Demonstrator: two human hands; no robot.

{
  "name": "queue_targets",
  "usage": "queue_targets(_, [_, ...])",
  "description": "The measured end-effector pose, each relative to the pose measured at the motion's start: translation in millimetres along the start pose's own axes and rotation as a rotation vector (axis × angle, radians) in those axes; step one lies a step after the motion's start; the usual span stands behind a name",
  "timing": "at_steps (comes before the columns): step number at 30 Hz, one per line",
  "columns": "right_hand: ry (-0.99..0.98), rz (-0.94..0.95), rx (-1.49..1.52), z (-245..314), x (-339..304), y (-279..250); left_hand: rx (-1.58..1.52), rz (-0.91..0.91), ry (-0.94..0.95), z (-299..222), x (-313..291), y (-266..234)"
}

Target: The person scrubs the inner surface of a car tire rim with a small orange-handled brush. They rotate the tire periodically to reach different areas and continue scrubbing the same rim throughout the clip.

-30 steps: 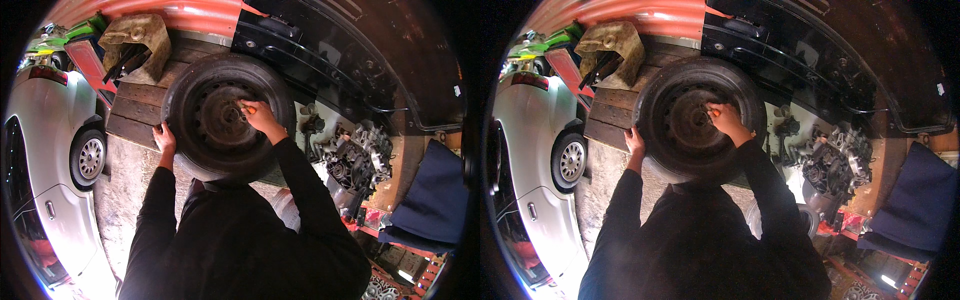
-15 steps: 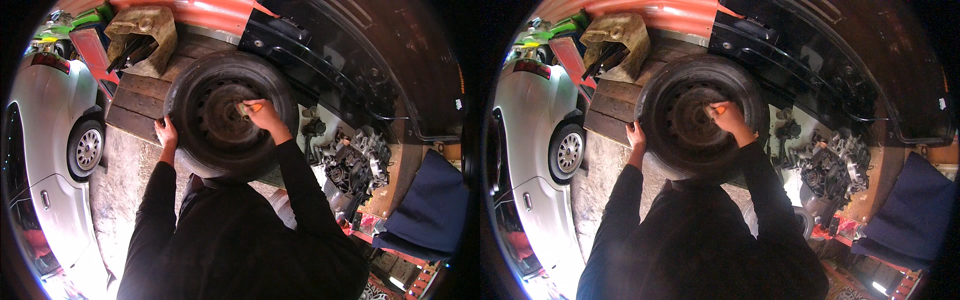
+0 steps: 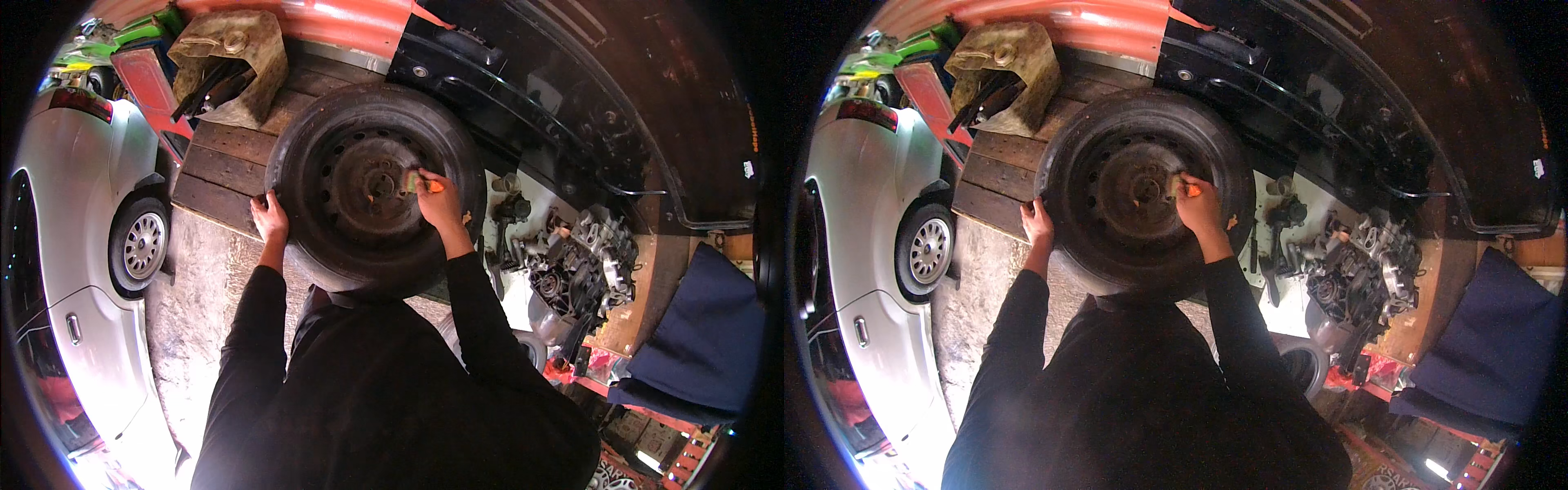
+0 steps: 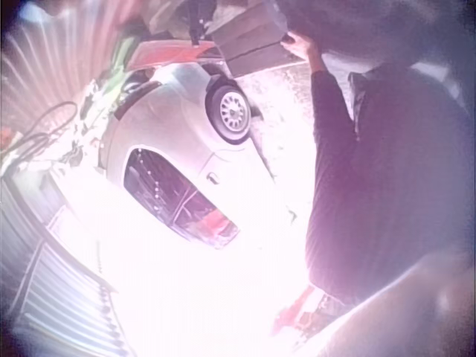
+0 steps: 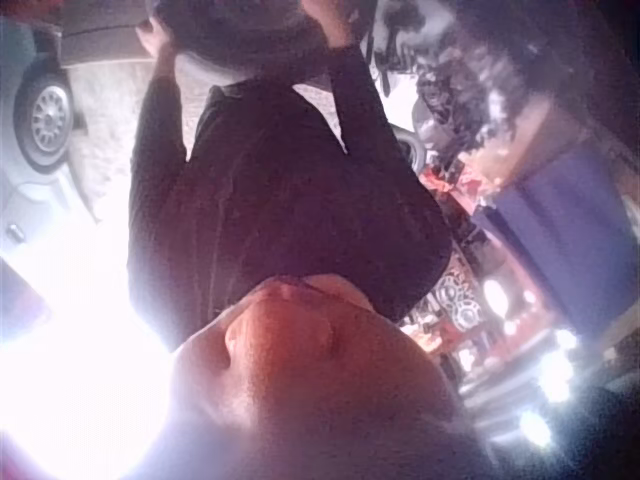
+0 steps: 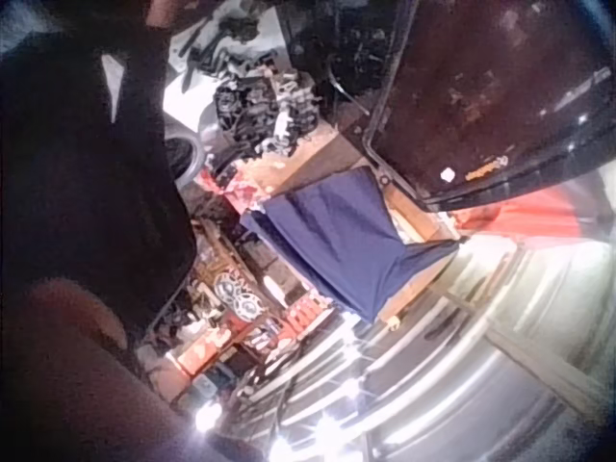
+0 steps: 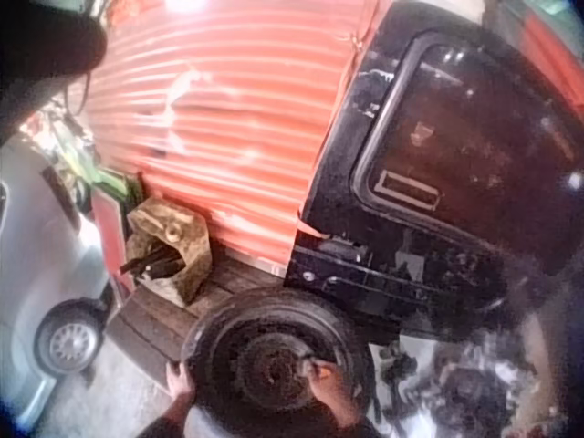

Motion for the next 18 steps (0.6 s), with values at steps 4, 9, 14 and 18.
queue_targets(4, [-0.098, 0.021, -0.289, 13, -14, 9, 0.033, -0.009, 0.041, 9, 5, 2])
queue_targets(9, [0.125, 0.171, 0.462, 5, -3, 22, -0.005, -0.012, -0.005, 8, 5, 3])
queue_targets(14, [-0.087, -0.037, -0.190, 17, -11, -2, 0.009, -0.020, 0.001, 0, 1, -3])
queue_targets(18, [0.045, 0.027, -0.143, 18, -20, 26, -0.025, -0.001, 0.003, -4, -1, -4])
Point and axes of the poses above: each hand's wrist, its own x-axis towards the middle knuckle, its own y-axis out of the palm, z = x × y, the point moved 4 cm from there along x, towards the middle knuckle, and after that the axes turned 4 degrees about -y, right-handed, at the moved point
